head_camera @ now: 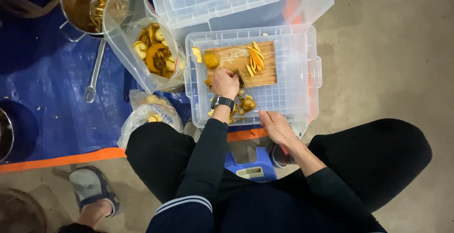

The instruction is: A person slices fruit into thin strips on a wooden cutting board using a knife while seated in a food preparation area.

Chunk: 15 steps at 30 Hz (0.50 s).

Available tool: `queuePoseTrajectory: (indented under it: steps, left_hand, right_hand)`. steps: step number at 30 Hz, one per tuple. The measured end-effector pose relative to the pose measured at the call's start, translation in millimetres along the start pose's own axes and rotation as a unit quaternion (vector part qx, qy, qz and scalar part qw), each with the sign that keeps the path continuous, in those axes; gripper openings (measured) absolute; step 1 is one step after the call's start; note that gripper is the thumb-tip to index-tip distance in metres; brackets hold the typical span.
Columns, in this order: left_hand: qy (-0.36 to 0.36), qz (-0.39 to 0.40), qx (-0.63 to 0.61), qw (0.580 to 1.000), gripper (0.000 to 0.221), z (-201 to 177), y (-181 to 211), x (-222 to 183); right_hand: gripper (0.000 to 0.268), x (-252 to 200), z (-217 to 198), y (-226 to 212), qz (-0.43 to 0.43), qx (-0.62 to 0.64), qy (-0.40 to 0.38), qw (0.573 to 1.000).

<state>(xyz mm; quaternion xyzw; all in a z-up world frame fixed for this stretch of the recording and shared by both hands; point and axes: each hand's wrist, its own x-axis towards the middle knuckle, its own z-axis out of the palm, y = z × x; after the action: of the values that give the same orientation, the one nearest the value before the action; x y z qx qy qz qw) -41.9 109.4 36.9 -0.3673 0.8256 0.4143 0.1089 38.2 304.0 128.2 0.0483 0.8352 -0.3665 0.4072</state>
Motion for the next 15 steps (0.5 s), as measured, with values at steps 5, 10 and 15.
queuePoseTrajectory:
  steps: [5,10,15]
  left_hand:
    - [0.004,-0.005,0.015,1.0,0.014,6.1,-0.3,0.4]
    - [0.007,0.002,0.01,1.0,0.017,-4.6,6.8,-5.1]
    - [-0.005,0.018,-0.006,1.0,0.016,-12.3,6.2,-10.3]
  right_hand:
    - [0.053,17.0,4.7,-9.2,-0.008,0.014,0.017,1.0]
    - [0.053,4.8,0.3,4.8,-0.002,0.017,0.013,1.0]
    - [0.048,21.9,5.0,14.3,0.037,0.062,0.032,0.997]
